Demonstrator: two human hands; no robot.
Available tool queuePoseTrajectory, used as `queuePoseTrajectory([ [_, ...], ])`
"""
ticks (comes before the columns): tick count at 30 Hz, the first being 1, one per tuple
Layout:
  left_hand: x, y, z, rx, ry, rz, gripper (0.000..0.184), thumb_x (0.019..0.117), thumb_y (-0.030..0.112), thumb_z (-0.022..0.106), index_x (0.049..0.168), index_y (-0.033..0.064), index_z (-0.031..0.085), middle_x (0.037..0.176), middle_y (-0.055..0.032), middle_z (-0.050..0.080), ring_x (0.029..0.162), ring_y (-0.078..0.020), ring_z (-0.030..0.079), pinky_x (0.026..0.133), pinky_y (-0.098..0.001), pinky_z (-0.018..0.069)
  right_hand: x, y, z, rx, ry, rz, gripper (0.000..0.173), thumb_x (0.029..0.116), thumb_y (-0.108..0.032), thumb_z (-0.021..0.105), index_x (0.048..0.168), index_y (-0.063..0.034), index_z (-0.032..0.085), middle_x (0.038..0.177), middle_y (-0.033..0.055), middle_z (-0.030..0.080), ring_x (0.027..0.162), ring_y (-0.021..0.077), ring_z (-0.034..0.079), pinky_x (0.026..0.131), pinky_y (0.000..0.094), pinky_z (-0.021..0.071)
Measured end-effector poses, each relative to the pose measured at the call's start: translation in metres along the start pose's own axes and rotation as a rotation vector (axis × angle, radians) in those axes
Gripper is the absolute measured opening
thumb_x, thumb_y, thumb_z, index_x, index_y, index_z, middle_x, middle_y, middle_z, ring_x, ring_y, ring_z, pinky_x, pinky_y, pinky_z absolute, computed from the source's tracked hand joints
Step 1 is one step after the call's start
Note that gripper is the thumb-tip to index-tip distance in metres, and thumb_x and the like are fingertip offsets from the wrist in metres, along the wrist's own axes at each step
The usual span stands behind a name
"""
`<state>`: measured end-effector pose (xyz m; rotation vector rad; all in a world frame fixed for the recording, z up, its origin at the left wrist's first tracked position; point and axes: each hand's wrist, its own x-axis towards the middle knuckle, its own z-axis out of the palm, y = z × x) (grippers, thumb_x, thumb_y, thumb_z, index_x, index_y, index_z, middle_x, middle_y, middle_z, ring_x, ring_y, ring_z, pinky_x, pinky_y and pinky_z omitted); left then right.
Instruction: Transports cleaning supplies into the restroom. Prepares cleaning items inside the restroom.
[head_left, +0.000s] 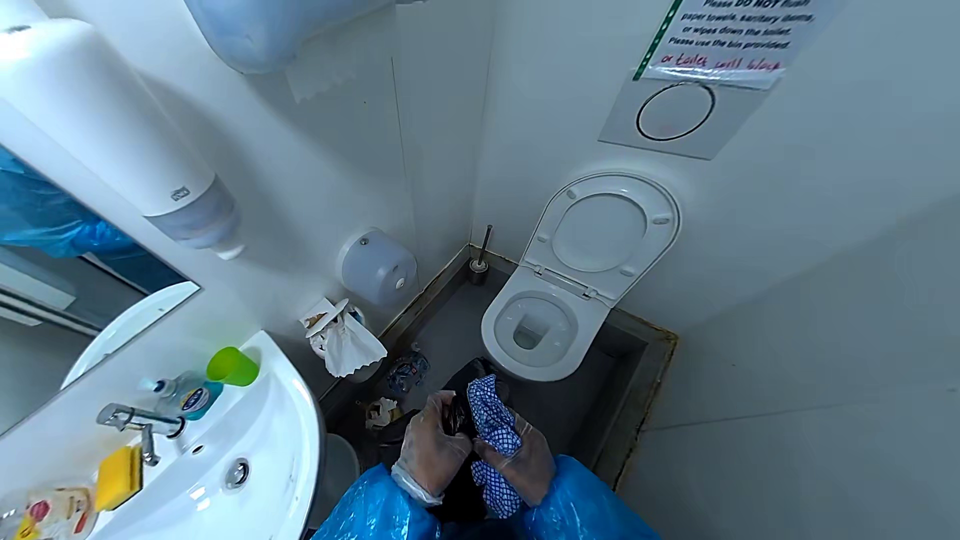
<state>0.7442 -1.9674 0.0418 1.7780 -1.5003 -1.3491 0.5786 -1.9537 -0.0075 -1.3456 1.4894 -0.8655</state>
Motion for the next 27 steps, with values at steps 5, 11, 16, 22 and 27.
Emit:
queuePoseTrajectory([
  [5,-0.003,-0.006,0.0,-0.051,-0.015,0.003,0.066,0.0728,0.007,0.069,0.138,0.0089,0.056,0.114,-0.0077,0.071,0.103,-0.0155,0.069,0.092,-0.0391,0.0566,0.0,-0.01,0.0,-0.209,0.041,-0.151,0.065,0.068,-0.025,0.08,0.124,0.0047,0.066,0.101,0.0144,0.077,0.094,0.0201,0.075,0.088,0.0388,0.0593],
  [11,0.016,-0.02,0.001,0.049,0.112,-0.001,0.058,0.0813,0.007,0.065,0.138,0.0147,0.059,0.121,-0.0069,0.071,0.109,-0.0185,0.069,0.097,-0.0441,0.0551,-0.007,-0.021,-0.004,-0.035,-0.005,-0.09,0.062,0.065,-0.019,0.079,0.122,0.0033,0.066,0.1,0.0089,0.076,0.092,0.0084,0.072,0.086,0.0277,0.0578],
  [16,0.034,-0.06,0.017,-0.667,-0.117,0.134,0.047,0.0696,-0.011,0.056,0.114,0.0015,0.063,0.105,-0.0034,0.07,0.095,-0.0081,0.067,0.085,-0.0292,0.0569,-0.008,-0.019,-0.012,0.208,0.085,-0.152,0.057,0.0657,-0.009,0.078,0.118,0.0077,0.065,0.103,0.0039,0.075,0.095,-0.0002,0.07,0.087,0.0194,0.0585],
  [22,0.045,-0.06,0.009,-0.797,-0.29,0.573,0.011,0.0891,0.005,0.065,0.1,0.0029,0.068,0.133,-0.0089,0.063,0.126,-0.0177,0.057,0.103,-0.0356,0.0488,0.018,-0.008,-0.054,0.547,0.321,0.046,0.041,0.069,-0.005,0.076,0.107,0.0021,0.063,0.089,0.0041,0.074,0.081,0.01,0.073,0.073,0.0276,0.0631],
  [27,0.047,-0.045,0.007,-0.081,-0.423,0.199,0.089,0.0778,-0.009,0.069,0.158,0.0025,0.031,0.163,-0.0221,0.033,0.147,-0.0351,0.038,0.118,-0.0507,0.038,0.022,-0.022,-0.051,0.458,0.242,-0.008,0.045,0.0652,-0.002,0.077,0.108,0.0032,0.064,0.09,0.0041,0.075,0.082,0.0095,0.073,0.075,0.0272,0.0636],
])
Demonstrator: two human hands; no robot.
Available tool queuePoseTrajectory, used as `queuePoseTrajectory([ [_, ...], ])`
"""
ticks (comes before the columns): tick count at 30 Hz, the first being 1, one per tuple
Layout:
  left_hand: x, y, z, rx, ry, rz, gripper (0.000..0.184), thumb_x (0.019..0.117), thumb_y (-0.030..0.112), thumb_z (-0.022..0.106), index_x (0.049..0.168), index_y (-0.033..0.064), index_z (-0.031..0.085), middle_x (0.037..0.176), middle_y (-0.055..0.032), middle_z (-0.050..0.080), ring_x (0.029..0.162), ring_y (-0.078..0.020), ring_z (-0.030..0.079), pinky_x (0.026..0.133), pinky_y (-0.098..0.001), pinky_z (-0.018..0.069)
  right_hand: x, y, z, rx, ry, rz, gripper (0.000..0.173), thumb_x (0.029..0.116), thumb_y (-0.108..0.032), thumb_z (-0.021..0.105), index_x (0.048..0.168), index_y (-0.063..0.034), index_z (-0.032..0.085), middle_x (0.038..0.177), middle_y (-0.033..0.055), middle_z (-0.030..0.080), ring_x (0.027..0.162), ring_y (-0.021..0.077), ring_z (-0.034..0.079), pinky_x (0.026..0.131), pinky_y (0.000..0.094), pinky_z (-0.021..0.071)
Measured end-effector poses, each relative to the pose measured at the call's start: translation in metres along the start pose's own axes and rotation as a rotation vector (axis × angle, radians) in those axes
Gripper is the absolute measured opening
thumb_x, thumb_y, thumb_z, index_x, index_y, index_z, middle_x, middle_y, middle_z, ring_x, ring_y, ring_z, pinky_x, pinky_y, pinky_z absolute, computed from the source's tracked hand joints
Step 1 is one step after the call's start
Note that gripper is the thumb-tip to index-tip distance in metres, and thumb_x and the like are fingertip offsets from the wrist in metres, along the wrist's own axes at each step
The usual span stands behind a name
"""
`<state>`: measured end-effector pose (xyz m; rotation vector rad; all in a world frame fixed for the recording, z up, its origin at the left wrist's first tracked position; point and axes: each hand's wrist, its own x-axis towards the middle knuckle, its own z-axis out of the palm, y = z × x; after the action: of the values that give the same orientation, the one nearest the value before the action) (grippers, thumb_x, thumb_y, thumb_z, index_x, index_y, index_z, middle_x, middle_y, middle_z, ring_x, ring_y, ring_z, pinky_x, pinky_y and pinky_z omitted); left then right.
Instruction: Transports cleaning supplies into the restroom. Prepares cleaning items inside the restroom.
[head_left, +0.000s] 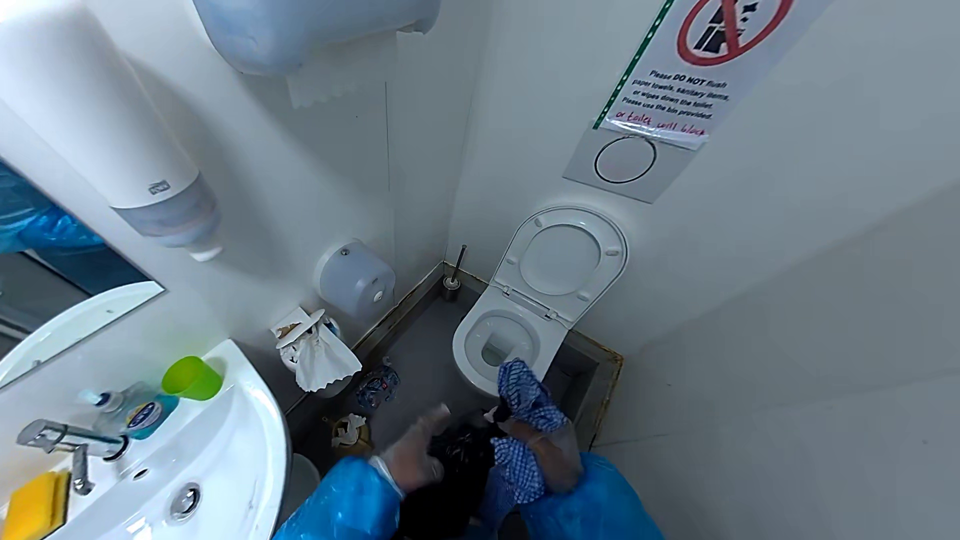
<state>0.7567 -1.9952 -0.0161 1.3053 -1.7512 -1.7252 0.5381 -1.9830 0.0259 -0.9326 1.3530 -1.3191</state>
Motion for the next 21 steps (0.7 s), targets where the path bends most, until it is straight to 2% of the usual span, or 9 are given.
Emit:
queuePoseTrajectory([
  [2,0.016,-0.009,0.022,0.268,-0.112,-0.101,0.102,0.0787,0.01,0.083,0.162,0.0076,0.025,0.159,-0.022,0.039,0.147,-0.0384,0.038,0.121,-0.0583,0.0297,-0.003,-0.006,0.011,0.047,-0.122,-0.076,0.044,0.0678,-0.001,0.078,0.109,0.004,0.064,0.093,0.0039,0.075,0.086,0.0093,0.074,0.079,0.027,0.0636],
  [4,0.024,-0.013,0.035,0.393,-0.024,-0.236,0.079,0.0866,0.028,0.079,0.156,0.0126,0.043,0.145,-0.0168,0.058,0.136,-0.0335,0.054,0.116,-0.0568,0.0376,-0.005,-0.013,0.019,0.157,-0.171,-0.127,0.04,0.0704,0.001,0.079,0.108,0.0013,0.064,0.092,0.0016,0.075,0.086,0.0084,0.073,0.08,0.0268,0.0634],
  [6,0.024,-0.009,0.037,0.245,0.06,-0.213,0.05,0.0945,0.023,0.069,0.14,0.0064,0.059,0.13,-0.017,0.067,0.123,-0.0283,0.063,0.11,-0.05,0.0452,0.004,-0.022,0.014,0.224,-0.146,-0.144,0.036,0.0732,0.0,0.078,0.107,-0.0008,0.064,0.09,0.0014,0.075,0.083,0.0094,0.073,0.078,0.0275,0.0633],
  [10,0.009,0.001,0.024,-0.269,0.359,-0.032,0.044,0.0893,0.006,0.07,0.131,-0.0059,0.059,0.122,-0.0142,0.068,0.114,-0.0133,0.064,0.104,-0.0321,0.0509,0.034,-0.025,-0.041,0.305,-0.171,-0.062,0.035,0.0808,-0.008,0.075,0.115,-0.0066,0.068,0.092,0.0007,0.075,0.081,0.0077,0.072,0.074,0.0242,0.0615],
  [12,0.002,0.014,0.014,-0.442,0.457,0.117,0.039,0.0846,-0.002,0.069,0.122,-0.0078,0.06,0.112,-0.0061,0.07,0.104,-0.001,0.065,0.096,-0.02,0.0525,0.036,-0.009,-0.061,0.161,-0.135,0.013,0.03,0.079,-0.007,0.071,0.109,-0.0053,0.064,0.087,-0.0016,0.073,0.078,0.0046,0.07,0.072,0.0224,0.0598],
  [14,-0.001,0.028,0.016,-0.462,0.385,0.245,0.047,0.0846,-0.002,0.07,0.128,-0.0122,0.056,0.118,-0.0078,0.069,0.108,0.0001,0.063,0.099,-0.0197,0.0507,0.02,0.002,-0.052,-0.23,-0.11,0.05,0.027,0.0853,-0.006,0.066,0.111,0.0019,0.062,0.093,0.0008,0.069,0.086,0.0,0.066,0.079,0.0168,0.0549],
  [17,0.005,0.039,0.024,-0.443,0.19,0.324,0.058,0.0862,-0.001,0.067,0.139,-0.0132,0.047,0.131,-0.0131,0.064,0.118,-0.0052,0.061,0.107,-0.0253,0.0484,-0.007,0.029,-0.008,-0.709,-0.172,0.312,0.039,0.0942,-0.006,0.066,0.126,0.0153,0.059,0.124,0.0268,0.065,0.118,0.0256,0.061,0.106,0.0376,0.0448],
  [20,-0.001,0.036,0.011,-0.383,0.229,0.257,0.049,0.0871,-0.002,0.064,0.134,-0.0108,0.054,0.126,-0.0131,0.067,0.115,-0.0072,0.064,0.104,-0.0264,0.051,-0.012,0.028,0.022,-0.76,-0.157,0.373,0.026,0.0947,-0.002,0.059,0.115,0.0142,0.062,0.114,0.0251,0.066,0.11,0.0239,0.062,0.096,0.0282,0.0477],
  [21,-0.008,0.033,0.002,-0.37,0.277,0.246,0.042,0.0861,-0.002,0.064,0.128,-0.0093,0.06,0.119,-0.0107,0.07,0.11,-0.0066,0.066,0.101,-0.0265,0.0532,-0.009,0.006,0.036,-0.876,-0.185,0.496,0.031,0.1034,-0.004,0.053,0.126,0.017,0.059,0.13,0.0308,0.062,0.126,0.0314,0.058,0.108,0.0347,0.0427],
])
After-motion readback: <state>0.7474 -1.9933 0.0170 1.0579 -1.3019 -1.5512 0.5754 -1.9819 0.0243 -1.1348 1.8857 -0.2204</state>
